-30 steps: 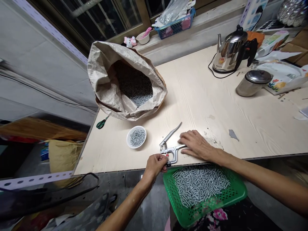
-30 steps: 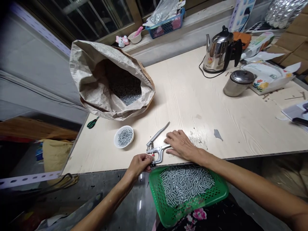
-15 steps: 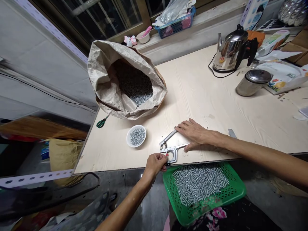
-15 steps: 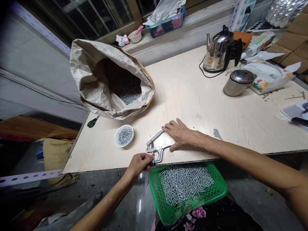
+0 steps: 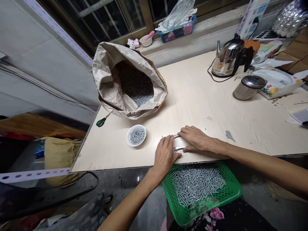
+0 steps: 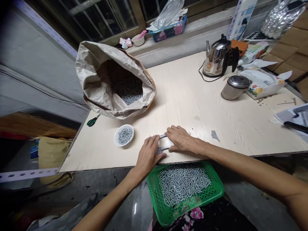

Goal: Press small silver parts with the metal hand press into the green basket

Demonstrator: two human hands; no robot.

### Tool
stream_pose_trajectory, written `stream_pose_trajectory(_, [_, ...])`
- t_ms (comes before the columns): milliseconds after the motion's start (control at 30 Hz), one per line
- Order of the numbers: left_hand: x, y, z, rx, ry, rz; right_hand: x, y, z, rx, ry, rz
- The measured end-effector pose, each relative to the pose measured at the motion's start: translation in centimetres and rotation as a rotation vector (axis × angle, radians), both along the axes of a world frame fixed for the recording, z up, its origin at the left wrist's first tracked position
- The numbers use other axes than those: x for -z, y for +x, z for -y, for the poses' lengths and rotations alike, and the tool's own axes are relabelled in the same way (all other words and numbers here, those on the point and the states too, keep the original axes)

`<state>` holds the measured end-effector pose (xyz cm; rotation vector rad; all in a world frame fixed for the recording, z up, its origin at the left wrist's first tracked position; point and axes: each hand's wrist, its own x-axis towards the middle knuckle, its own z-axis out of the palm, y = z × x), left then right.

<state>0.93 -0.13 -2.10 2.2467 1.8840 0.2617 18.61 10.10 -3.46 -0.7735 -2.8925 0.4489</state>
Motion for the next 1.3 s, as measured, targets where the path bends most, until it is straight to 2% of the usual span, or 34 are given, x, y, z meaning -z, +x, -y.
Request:
stream_pose_trajectory(67, [0.7, 0.2, -1.5, 0.109, -0.02, -0.035, 0.1, 0.2, 0.1, 0.015, -0.013, 0.002])
stream_pose_trajectory(167, [1.2, 0.1, -2.8, 0.178, -0.082, -0.066, 0.3, 0.5, 0.3, 0.049, -0.016, 0.025])
stream_pose_trajectory(400, [1.3, 1.2, -2.2, 0.064, -0.087, -0.093, 1.3, -0.4, 1.6, 0.042, 0.099, 0.018])
stream_pose_trajectory(533, [1.7, 1.3, -2.3, 0.028, -0.065, -0.062, 1.4, -0.6, 1.4, 0.049, 0.087, 0.043])
stream_pose_trajectory(600, [1.7, 0.6, -2.1, 0.029, 0.001, 0.014, 1.2, -0.2, 1.1, 0.055, 0.067, -0.001])
stream_pose_trajectory(667, [1.3, -0.4, -1.3, -0.016, 0.115, 0.104, 1.0, 0.5, 1.1, 0.045, 0.057, -0.087])
stream_pose_trajectory(767, [0.6, -2.0, 1.2, -0.199, 0.268, 0.191, 1.2, 1.4, 1.8, 0.067, 0.052, -0.203])
stream_pose_trajectory(833, [0.3, -2.5, 3.4, -0.289, 0.289, 0.2, 1.7, 1.5, 2.3, 0.122, 0.049, -0.258])
stream_pose_trajectory(900, [0.4, -2.4, 5.3, -0.318, 0.29, 0.171, 2.1, 1.1, 2.3, 0.178, 0.066, -0.279])
stream_pose_trajectory(967, [0.7, -1.6, 6.7, -0.3, 0.323, 0.123, 2.4, 0.3, 1.9, 0.211, 0.104, -0.233])
stream_pose_trajectory(1067, [1.4, 0.5, 7.2, -0.167, 0.373, 0.061, 2.5, -1.0, 0.7, 0.203, 0.145, -0.106])
stream_pose_trajectory(1167, [2.2, 2.2, 6.2, -0.039, 0.332, 0.007, 2.7, -1.8, -0.2, 0.178, 0.163, -0.046])
stream_pose_trajectory(1300, [3.5, 3.2, 4.7, 0.021, 0.263, -0.052, 3.1, -1.9, -1.7, 0.117, 0.167, -0.024])
